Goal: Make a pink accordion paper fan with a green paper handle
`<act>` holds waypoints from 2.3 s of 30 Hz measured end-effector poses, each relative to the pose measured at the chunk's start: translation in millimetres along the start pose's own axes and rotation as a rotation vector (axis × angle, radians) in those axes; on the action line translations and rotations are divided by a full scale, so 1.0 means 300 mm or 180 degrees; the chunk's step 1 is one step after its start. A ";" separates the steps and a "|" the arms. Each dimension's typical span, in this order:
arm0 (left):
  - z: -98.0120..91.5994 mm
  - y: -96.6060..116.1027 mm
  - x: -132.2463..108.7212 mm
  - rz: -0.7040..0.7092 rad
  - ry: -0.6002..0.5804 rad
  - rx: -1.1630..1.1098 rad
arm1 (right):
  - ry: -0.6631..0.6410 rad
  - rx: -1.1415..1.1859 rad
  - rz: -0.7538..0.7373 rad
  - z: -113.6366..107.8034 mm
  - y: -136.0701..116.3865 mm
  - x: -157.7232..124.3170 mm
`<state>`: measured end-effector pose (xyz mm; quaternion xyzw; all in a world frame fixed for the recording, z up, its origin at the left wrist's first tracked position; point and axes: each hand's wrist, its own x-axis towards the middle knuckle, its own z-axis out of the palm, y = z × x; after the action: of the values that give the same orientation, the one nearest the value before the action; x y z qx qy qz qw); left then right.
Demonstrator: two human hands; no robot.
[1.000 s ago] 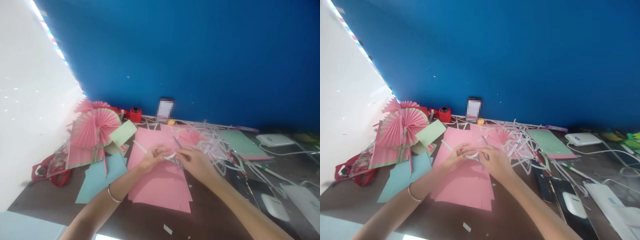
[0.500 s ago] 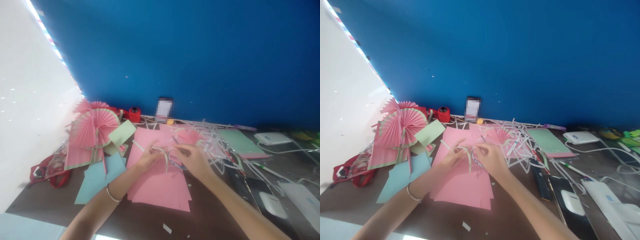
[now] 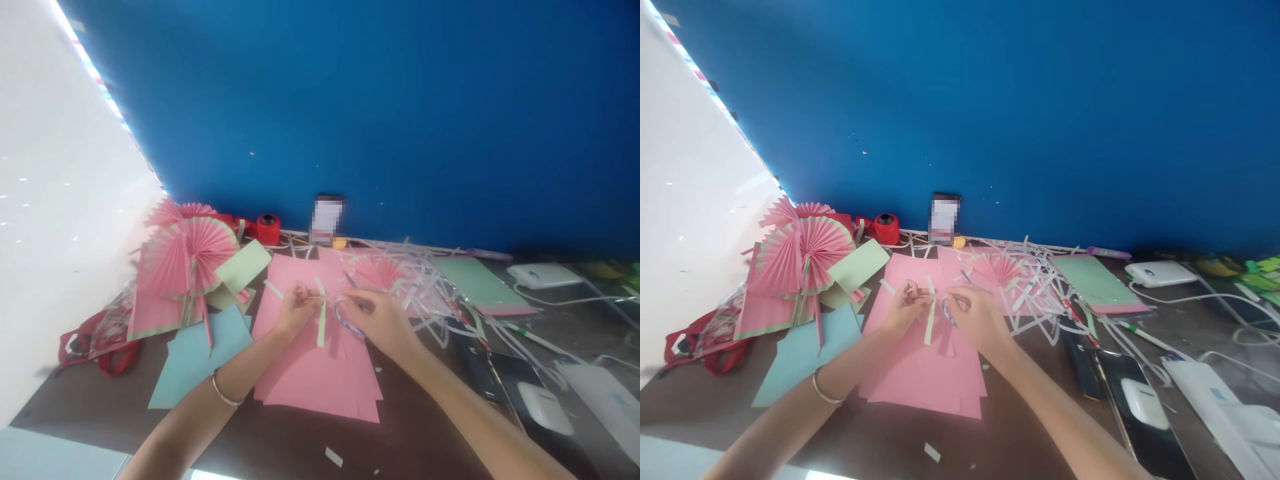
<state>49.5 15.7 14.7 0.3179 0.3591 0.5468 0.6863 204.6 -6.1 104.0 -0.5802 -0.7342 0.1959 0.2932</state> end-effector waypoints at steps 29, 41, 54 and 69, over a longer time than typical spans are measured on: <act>-0.032 -0.069 0.001 0.1083 -0.0225 0.1344 | 0.0053 -0.0651 -0.0247 -0.043 -0.003 0.078; -0.034 -0.068 0.000 0.1142 -0.0260 0.1527 | -0.0007 -0.0683 -0.0116 -0.050 -0.012 0.100; -0.032 -0.069 -0.002 0.1277 -0.0296 0.1875 | -0.0044 -0.0796 -0.0095 -0.068 0.004 0.115; -0.038 -0.073 -0.003 0.1320 -0.0522 0.1999 | 0.0016 -0.0850 0.0106 -0.095 -0.025 0.129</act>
<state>51.2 11.1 -9.4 0.6212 0.3811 0.5102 0.4567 211.7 28.0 137.9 -0.6267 -0.7432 0.0999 0.2119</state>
